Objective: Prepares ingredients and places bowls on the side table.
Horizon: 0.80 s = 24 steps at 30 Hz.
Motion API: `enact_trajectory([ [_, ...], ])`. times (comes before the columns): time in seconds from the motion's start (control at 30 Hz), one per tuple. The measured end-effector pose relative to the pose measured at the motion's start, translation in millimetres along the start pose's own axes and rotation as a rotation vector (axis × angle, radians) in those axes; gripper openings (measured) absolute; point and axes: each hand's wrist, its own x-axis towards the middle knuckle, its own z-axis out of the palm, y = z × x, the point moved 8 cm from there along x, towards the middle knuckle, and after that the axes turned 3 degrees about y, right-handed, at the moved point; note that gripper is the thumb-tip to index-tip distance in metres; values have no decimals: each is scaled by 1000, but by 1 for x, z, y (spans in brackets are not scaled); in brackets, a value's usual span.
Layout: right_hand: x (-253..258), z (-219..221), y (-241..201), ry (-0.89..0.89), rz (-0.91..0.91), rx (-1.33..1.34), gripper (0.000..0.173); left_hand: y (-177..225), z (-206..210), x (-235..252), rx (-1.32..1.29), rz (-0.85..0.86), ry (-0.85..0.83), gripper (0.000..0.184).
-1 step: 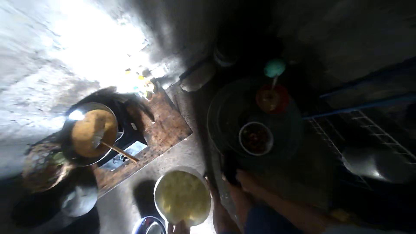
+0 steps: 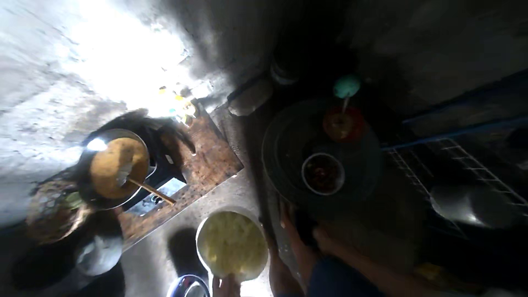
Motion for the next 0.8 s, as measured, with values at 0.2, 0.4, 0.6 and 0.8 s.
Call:
enact_trajectory([
  [0.2, -61, -18, 44, -42, 117, 52, 38, 51, 121, 22, 121, 151, -256, 39],
  [0.4, -95, -20, 58, 110, 5, 238, 36, 83, 298, 47, 138, 278, -532, 31],
  [0.6, -114, -52, 135, 187, 6, 298, 35, 80, 418, 65, 247, 299, -616, 34],
  [0.8, -132, -105, 205, 247, -90, 278, 32, 79, 464, 69, 404, 389, -601, 35],
])
